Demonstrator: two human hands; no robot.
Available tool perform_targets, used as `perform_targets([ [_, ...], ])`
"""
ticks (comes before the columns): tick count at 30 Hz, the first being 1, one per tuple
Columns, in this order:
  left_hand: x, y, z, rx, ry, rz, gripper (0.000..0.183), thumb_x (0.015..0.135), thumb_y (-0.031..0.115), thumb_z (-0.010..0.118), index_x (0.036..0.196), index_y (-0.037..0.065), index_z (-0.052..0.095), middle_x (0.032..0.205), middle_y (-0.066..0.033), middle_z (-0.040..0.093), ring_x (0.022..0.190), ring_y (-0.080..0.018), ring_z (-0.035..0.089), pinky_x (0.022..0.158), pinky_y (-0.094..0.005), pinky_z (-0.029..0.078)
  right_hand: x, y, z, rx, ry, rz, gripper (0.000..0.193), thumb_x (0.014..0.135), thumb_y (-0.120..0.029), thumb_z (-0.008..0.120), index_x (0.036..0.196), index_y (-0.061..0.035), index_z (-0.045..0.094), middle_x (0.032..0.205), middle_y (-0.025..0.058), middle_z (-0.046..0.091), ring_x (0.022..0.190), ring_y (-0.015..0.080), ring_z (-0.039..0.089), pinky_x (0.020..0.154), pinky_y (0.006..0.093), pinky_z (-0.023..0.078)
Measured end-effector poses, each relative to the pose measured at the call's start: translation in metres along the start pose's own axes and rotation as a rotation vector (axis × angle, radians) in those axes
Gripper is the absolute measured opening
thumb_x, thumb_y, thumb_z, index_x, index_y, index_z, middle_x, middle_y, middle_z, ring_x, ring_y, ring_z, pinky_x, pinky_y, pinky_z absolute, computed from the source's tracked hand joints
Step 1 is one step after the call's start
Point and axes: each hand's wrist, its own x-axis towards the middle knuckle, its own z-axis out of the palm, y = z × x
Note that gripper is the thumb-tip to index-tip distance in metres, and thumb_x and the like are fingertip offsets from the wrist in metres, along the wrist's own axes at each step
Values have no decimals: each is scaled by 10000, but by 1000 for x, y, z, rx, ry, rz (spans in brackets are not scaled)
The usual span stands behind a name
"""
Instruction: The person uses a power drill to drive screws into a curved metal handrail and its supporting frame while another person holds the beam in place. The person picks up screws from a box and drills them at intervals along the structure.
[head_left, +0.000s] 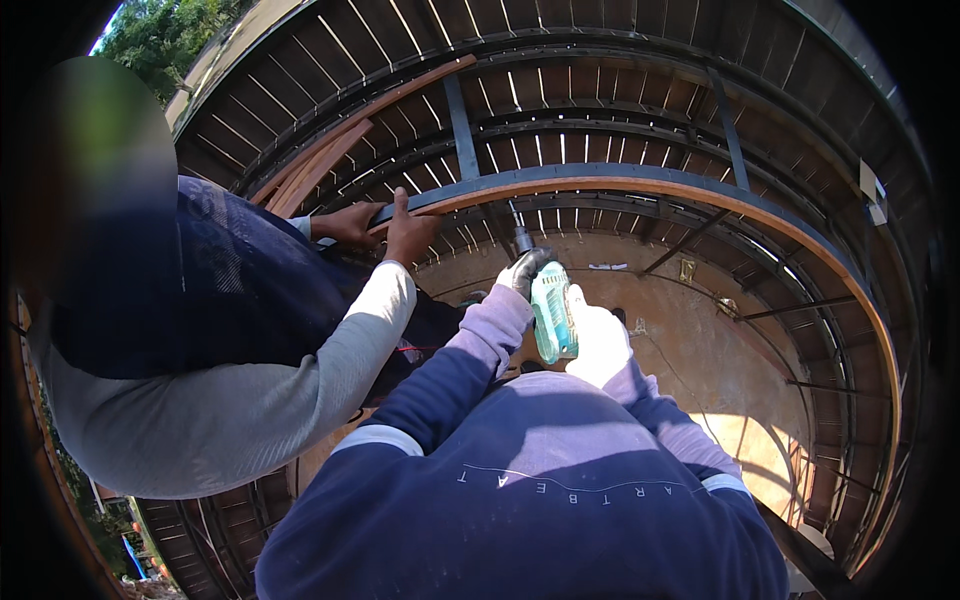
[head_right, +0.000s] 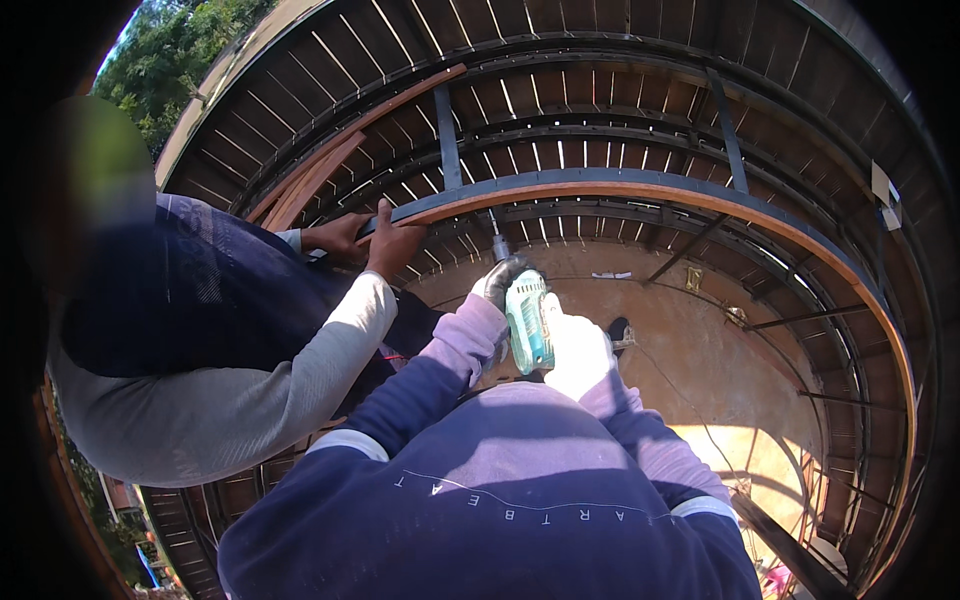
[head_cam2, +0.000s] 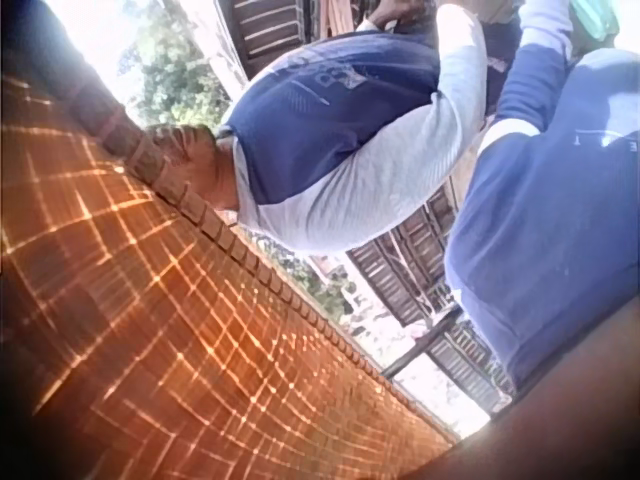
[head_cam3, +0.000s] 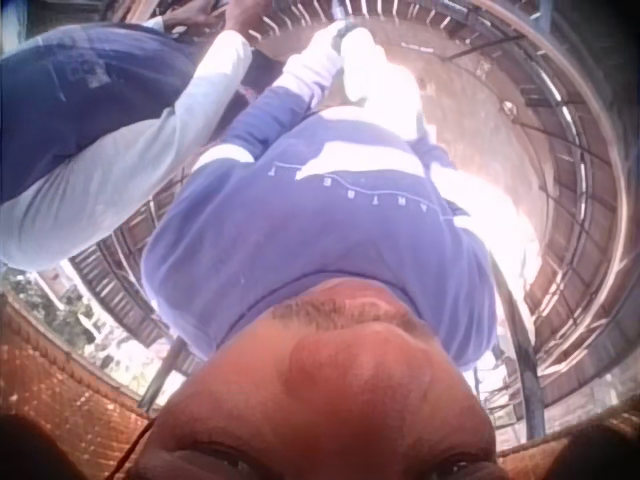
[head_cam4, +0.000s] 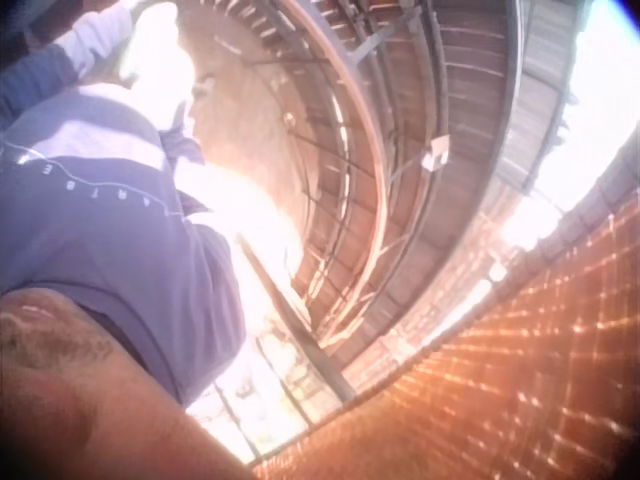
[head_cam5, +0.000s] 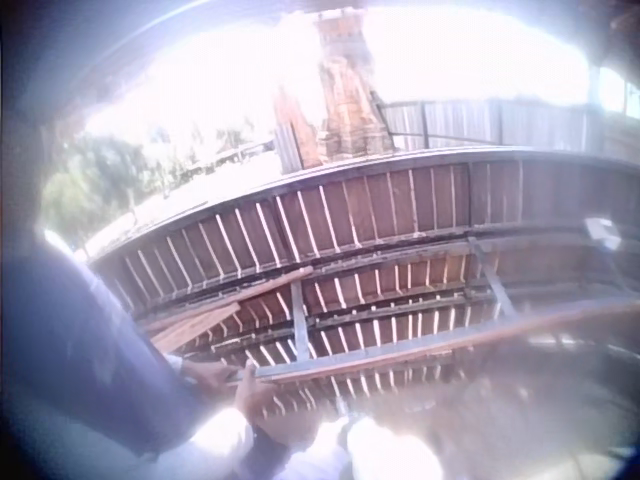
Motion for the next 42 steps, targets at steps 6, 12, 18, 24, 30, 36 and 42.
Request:
perform_targets([
  [6,-4,15,2,2,64,-41,271,846,231,767,1019,37,691,865,-96,717,731,-230,700,693,-377,591,10,4,17,-132,-111,47,907,664,-159,760,1469,22,382,953,213,684,884,395,672,748,458,546],
  [12,5,23,-4,-57,33,-74,307,819,219,790,1034,39,665,873,-111,717,723,-254,703,692,-399,597,18,0,23,-185,-146,73,917,670,-192,764,1471,20,371,905,203,692,840,398,682,723,458,555],
  [18,2,26,1,-23,65,-90,299,819,225,790,1015,41,658,846,-106,706,704,-251,697,665,-399,593,18,7,36,-104,-86,148,340,647,-160,752,960,-54,671,857,185,701,819,399,688,738,471,564],
  [24,-8,33,10,-9,52,-90,276,839,221,775,1010,42,652,839,-103,700,686,-245,693,645,-385,591,22,6,38,-123,-168,194,518,688,-230,760,1132,-32,583,876,186,711,814,394,696,735,462,567],
  [30,-8,35,5,-14,37,-66,246,870,204,748,1018,35,646,845,-104,700,694,-239,694,645,-375,592,33,-17,29,-161,-218,262,819,741,-324,764,1412,4,428,920,194,713,857,375,703,763,432,568],
  [36,-3,36,-4,-4,15,-67,221,894,174,713,1045,28,645,870,-115,706,733,-254,705,670,-384,596,24,-12,38,-156,-208,200,817,744,-221,734,1447,34,404,978,224,694,887,392,688,779,443,559],
  [42,-2,33,-11,6,-12,-47,233,902,158,694,1090,31,645,900,-130,706,761,-284,707,697,-409,600,23,-29,36,-142,-112,184,799,706,-146,723,1417,50,415,927,221,678,846,403,672,745,466,546],
])
